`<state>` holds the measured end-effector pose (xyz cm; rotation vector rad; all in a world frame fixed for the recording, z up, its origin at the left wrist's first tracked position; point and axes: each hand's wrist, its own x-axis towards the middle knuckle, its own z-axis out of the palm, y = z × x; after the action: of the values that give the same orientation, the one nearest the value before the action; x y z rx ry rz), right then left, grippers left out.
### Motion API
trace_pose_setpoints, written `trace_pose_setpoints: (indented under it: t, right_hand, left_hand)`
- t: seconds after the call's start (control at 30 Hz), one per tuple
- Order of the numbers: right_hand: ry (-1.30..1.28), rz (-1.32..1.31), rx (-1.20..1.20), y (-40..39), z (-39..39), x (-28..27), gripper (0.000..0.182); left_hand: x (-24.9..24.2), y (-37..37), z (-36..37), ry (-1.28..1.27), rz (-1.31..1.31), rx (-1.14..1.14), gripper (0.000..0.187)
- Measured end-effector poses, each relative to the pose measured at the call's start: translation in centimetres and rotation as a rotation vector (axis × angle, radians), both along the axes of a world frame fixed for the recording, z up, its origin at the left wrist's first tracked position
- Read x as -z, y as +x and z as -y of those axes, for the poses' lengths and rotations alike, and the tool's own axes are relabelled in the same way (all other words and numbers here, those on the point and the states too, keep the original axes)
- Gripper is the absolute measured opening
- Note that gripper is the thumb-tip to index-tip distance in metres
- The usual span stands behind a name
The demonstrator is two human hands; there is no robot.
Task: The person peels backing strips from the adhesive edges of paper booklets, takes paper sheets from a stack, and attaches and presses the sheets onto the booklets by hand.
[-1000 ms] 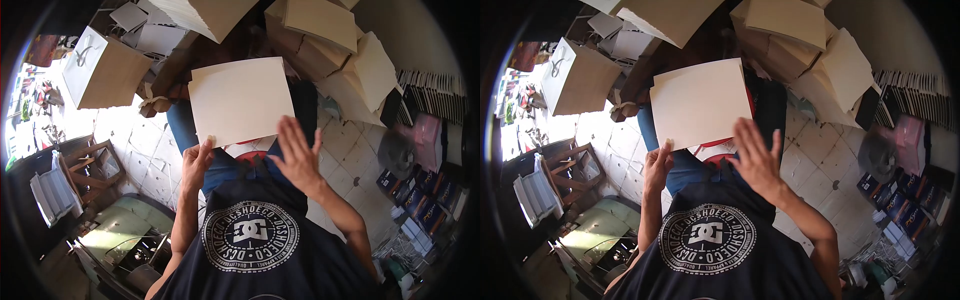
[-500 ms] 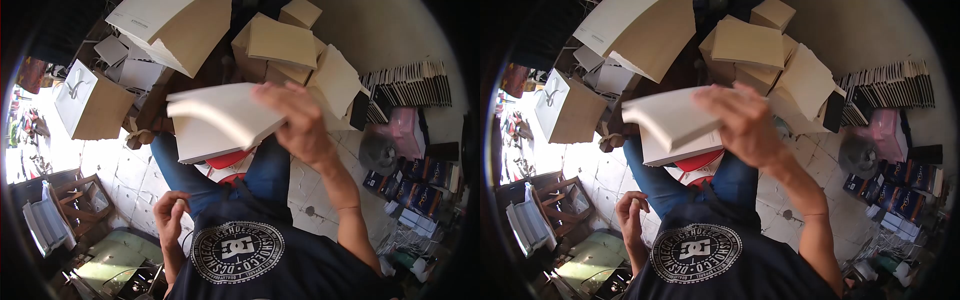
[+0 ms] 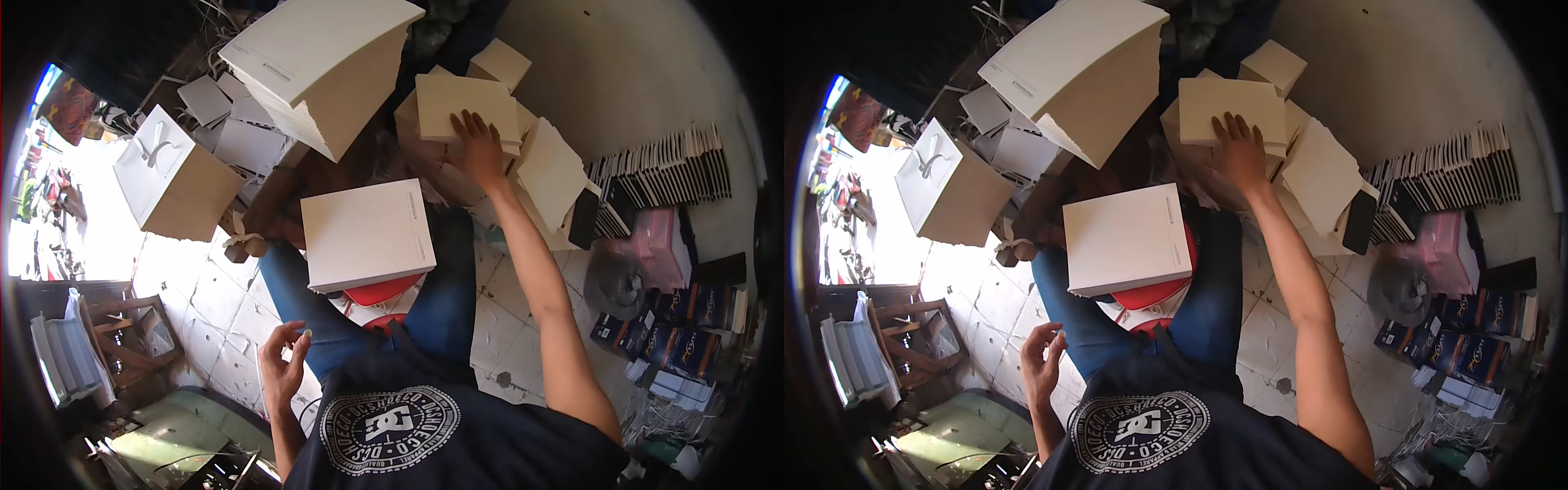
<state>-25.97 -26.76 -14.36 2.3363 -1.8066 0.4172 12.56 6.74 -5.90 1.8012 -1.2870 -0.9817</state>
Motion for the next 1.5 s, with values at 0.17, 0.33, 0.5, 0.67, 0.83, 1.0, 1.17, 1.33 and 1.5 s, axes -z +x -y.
trace_pose_setpoints:
  t: [0.17,0.33,0.5,0.67,0.83,1.0,1.17,1.33,1.5]
  right_hand:
    - [-0.055,0.004,-0.038,1.2,2.1,-0.3,0.100]
    - [0.102,0.030,0.166,2.1,5.4,-0.7,0.109]
    - [0.108,0.092,0.140,1.1,4.9,-1.2,0.115]
    - [0.070,0.289,0.178,-6.2,-2.9,-8.1,0.117]
    - [0.279,0.219,0.234,-13.4,-10.0,-1.6,0.091]
    - [-0.056,0.463,0.401,-13.3,-13.4,-0.6,0.033]
    - [-0.294,0.558,0.214,-0.4,-21.8,-10.2,0.024]
    - [0.173,0.604,-0.324,4.4,-26.4,-14.1,0.057]
    - [0.117,1.128,0.026,4.3,-24.8,-12.0,0.038]
  left_hand:
    - [0.2,0.8,-0.4,0.039,0.063,-0.066,0.020]
    - [-0.1,0.5,0.3,0.015,0.093,-0.069,0.020]
    - [-0.5,-0.3,0.6,0.021,0.121,-0.009,0.020]
    - [-0.3,0.3,0.4,0.006,0.059,-0.001,0.022]
    - [0.2,-1.2,3.5,-0.022,-0.156,0.167,0.020]
    - [-4.2,-7.9,9.8,-0.102,-0.339,0.601,0.030]
    - [-2.9,-18.6,11.8,-0.390,-0.566,0.591,0.067]
    - [-0.9,-16.8,8.3,-0.287,-0.665,0.173,0.027]
    - [0.3,-5.7,4.5,-0.096,-0.739,0.121,0.028]
